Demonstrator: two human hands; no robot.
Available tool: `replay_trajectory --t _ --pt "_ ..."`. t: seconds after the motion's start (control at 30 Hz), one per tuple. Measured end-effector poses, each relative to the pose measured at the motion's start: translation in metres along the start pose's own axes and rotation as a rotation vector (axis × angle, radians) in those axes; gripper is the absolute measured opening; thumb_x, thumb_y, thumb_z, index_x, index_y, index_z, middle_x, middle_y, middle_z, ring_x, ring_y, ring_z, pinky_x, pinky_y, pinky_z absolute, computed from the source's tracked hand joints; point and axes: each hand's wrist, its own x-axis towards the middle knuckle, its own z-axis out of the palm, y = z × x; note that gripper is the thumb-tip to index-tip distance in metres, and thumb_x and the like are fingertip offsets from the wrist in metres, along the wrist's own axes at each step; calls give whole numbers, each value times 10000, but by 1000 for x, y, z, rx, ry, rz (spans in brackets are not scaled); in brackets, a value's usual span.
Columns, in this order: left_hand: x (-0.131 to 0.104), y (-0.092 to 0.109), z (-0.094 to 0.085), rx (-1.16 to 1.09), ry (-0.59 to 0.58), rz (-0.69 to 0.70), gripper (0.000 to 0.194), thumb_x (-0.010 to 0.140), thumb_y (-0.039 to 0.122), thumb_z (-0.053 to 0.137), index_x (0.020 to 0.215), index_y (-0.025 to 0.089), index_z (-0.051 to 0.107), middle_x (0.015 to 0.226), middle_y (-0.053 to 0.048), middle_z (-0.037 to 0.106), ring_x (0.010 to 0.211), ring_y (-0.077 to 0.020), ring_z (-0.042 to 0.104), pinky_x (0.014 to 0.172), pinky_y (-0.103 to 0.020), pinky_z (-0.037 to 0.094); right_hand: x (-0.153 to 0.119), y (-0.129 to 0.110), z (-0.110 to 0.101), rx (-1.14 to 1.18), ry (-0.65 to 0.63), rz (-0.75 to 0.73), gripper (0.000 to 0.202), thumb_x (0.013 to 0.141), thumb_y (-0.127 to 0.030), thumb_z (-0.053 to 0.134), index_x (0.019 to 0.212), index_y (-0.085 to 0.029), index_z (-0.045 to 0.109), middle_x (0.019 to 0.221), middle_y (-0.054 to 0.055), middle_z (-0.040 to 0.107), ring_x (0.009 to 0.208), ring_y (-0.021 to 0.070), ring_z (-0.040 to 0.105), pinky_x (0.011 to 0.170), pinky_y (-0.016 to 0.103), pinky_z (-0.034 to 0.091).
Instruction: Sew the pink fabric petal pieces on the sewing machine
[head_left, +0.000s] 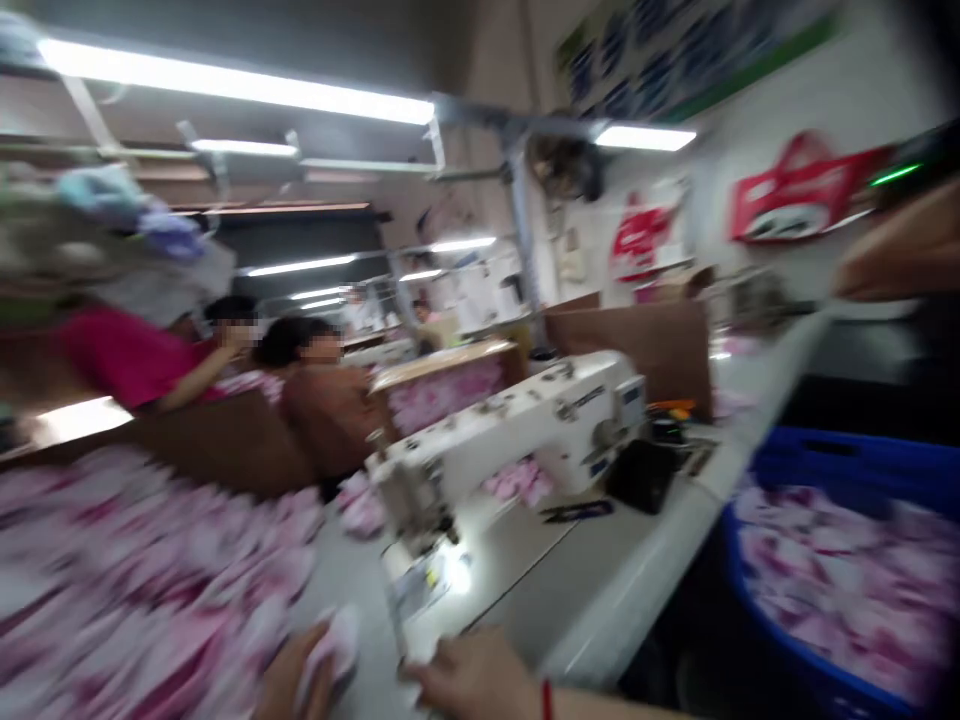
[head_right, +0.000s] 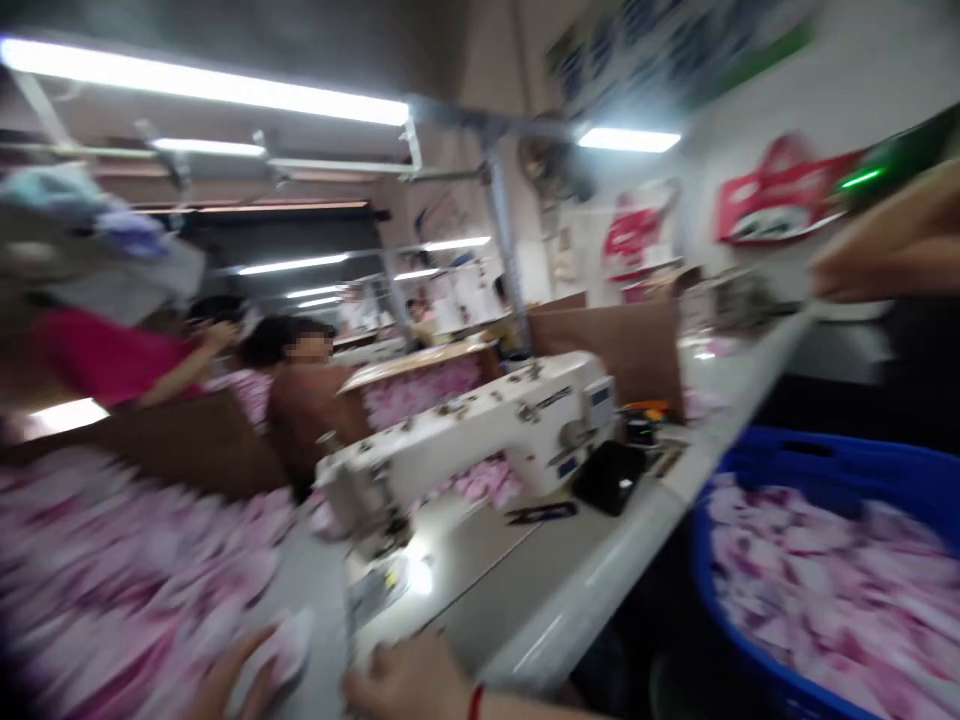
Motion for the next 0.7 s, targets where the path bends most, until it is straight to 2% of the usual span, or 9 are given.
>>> replay_trajectory --t 0.07,0.1,0.2,0.27,0.4,0.5,0.6,0.7 --pt "-23 -19 -13 85 -31 -5 237 865 312 486 1040 158 531 1050 -69 555 894 -176 561 772 -372 485 -6 2 19 16 -20 44 189 844 -255 484 994 -170 558 706 11 571 581 133 532 513 264 421" --pt "-32 -28 -17 122 -48 -3 214 863 296 490 996 137 542 983 -59 581 884 -179 572 772 -378 485 -9 3 26 24 -23 50 184 836 -207 471 995 -186 561 692 22 575 572 148 535 492 260 389" --pt "-50 -51 -31 217 -82 -18 156 858 213 446 956 181 562 967 -58 612 945 -183 564 839 -348 467 -16 9 41 49 -29 12 268 832 -163 408 1068 -223 520 774 42 590 580 168 544 485 274 336" --pt "-53 -55 -39 262 -81 -34 162 850 175 429 936 173 566 960 -60 616 940 -177 561 840 -335 457 -19 10 42 51 -26 -16 289 842 -182 376 1101 -230 495 798 45 584 566 166 541 468 276 308" --pt "-49 -49 -47 299 -131 -15 117 789 195 524 879 168 594 906 -61 607 892 -193 550 805 -345 440 -18 5 35 -13 -66 -53 297 864 -198 335 1121 -223 482 826 40 567 563 154 534 457 266 276" --pt "-44 -45 -39 307 -225 47 184 664 187 642 846 185 617 923 -56 589 883 -214 529 782 -353 428 -11 -1 30 30 -141 -25 298 863 -197 328 1096 -204 512 851 52 562 604 161 533 482 262 287" --pt "-38 -40 -25 320 -249 93 108 663 92 586 733 170 612 848 -57 585 811 -206 518 726 -341 424 1 -4 24 356 -197 163 237 815 -229 394 961 -200 578 863 61 557 651 169 514 526 266 314" --pt "-37 -23 -16 305 -204 148 132 726 66 503 750 152 600 801 -67 584 790 -204 502 712 -342 414 15 -2 18 780 -226 408 212 779 -366 467 797 -191 587 732 36 551 601 148 473 531 262 339"
